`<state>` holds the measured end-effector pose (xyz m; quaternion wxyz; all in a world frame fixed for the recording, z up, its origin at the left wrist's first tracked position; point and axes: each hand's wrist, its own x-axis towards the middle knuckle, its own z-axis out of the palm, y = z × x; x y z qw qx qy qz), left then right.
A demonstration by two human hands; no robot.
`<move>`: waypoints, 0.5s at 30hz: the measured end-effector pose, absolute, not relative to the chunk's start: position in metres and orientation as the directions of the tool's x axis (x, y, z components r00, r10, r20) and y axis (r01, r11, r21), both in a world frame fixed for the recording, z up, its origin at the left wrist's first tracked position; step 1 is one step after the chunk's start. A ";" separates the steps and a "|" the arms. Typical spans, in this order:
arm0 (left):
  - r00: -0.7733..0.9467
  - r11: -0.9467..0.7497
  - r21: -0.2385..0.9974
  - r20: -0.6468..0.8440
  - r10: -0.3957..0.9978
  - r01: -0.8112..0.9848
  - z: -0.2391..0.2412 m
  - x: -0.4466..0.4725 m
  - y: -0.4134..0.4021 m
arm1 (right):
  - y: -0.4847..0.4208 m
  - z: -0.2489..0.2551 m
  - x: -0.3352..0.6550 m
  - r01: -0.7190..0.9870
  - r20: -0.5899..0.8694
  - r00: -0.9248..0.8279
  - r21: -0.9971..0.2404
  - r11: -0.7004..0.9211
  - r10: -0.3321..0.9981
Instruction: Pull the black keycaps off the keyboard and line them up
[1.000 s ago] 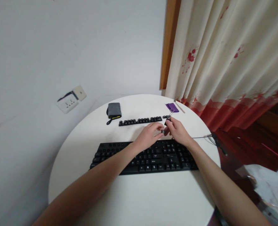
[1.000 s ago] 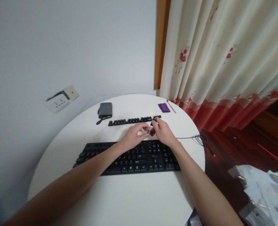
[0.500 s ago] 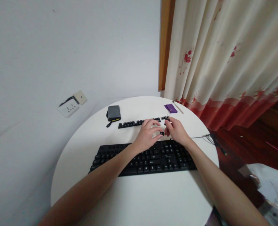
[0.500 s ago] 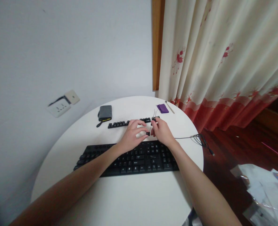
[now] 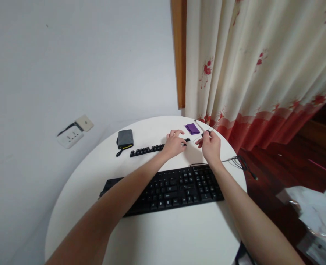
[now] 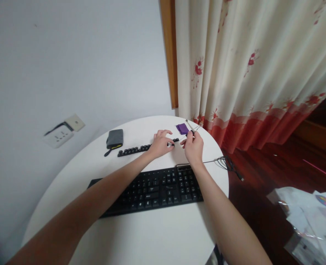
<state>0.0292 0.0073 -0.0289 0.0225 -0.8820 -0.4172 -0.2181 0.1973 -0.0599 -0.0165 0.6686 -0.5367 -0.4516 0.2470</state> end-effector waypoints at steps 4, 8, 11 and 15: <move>0.514 -0.623 0.139 0.444 0.734 0.770 -0.041 0.030 0.008 | -0.058 -0.016 0.197 0.146 0.337 0.452 -0.941 0.304 0.826; 0.494 -0.629 0.158 0.487 0.720 0.761 -0.046 0.026 0.005 | -0.058 -0.014 0.197 0.145 0.340 0.448 -0.940 0.308 0.827; 0.487 -0.631 0.168 0.499 0.717 0.758 -0.048 0.026 0.006 | -0.058 -0.014 0.197 0.136 0.334 0.455 -0.942 0.307 0.825; 0.462 -0.609 0.174 0.503 0.731 0.774 -0.051 0.029 0.009 | -0.056 -0.017 0.197 0.139 0.337 0.451 -0.941 0.308 0.826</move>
